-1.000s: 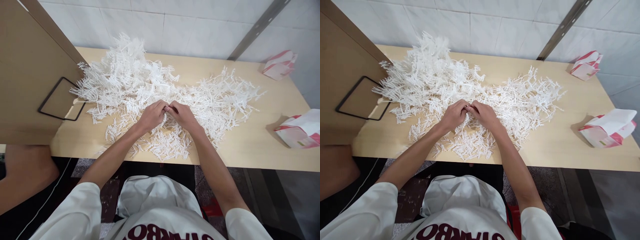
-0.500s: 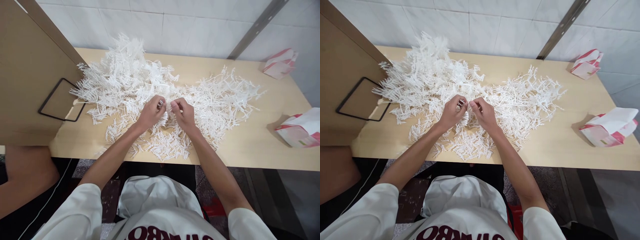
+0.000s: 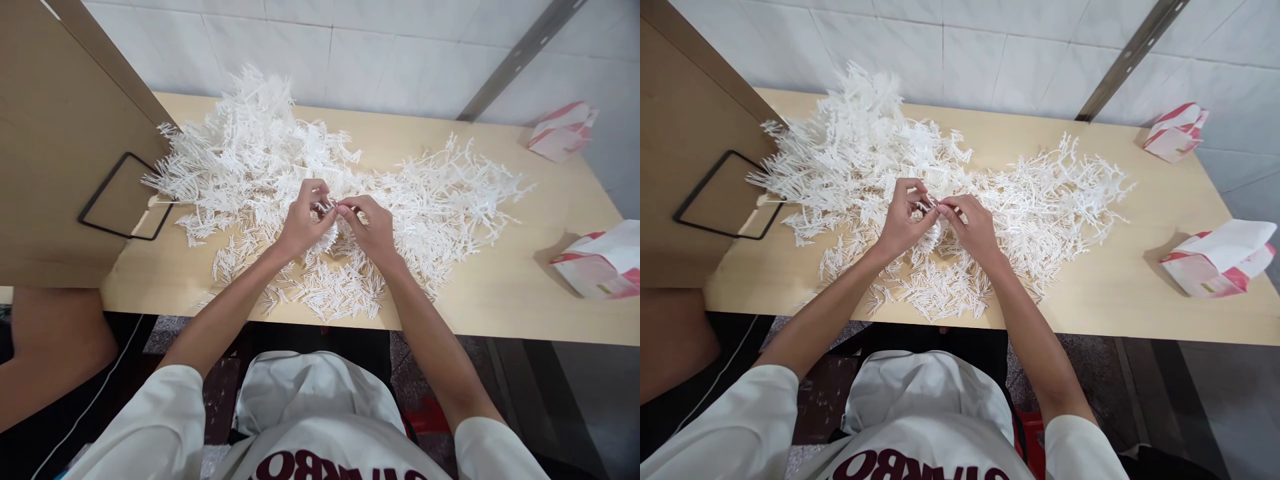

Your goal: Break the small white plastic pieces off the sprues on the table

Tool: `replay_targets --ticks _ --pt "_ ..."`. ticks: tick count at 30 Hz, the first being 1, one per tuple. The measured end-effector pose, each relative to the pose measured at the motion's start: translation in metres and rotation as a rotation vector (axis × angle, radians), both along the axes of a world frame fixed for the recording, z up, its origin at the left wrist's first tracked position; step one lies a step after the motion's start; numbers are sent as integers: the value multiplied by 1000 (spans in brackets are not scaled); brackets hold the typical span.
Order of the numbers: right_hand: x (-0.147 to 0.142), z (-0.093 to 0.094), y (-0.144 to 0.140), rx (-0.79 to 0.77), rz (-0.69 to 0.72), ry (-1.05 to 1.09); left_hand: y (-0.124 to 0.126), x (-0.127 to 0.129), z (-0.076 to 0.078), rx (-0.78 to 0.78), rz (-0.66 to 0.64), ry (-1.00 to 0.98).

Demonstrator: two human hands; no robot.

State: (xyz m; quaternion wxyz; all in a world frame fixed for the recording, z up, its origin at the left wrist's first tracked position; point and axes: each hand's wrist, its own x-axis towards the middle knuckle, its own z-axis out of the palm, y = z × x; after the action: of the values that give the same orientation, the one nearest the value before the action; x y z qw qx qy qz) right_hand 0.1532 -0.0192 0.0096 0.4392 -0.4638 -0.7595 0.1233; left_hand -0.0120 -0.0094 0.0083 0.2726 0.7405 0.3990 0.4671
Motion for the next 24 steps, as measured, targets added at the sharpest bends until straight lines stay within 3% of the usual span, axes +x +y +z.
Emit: replay_targets --ticks 5,13,16,20,24 --pt "-5 -5 -2 -31 5 -69 -6 4 1 44 -25 -3" --pt "-10 -12 -3 173 -161 -271 -9 5 2 62 17 38" --pt "-9 -12 -3 162 -164 -168 -9 5 4 -2 -3 -20" --pt "-8 -5 -4 51 -125 75 -1 4 5 -186 -135 -112" --pt "-7 3 -6 37 -144 231 6 2 2 -303 -244 -188"
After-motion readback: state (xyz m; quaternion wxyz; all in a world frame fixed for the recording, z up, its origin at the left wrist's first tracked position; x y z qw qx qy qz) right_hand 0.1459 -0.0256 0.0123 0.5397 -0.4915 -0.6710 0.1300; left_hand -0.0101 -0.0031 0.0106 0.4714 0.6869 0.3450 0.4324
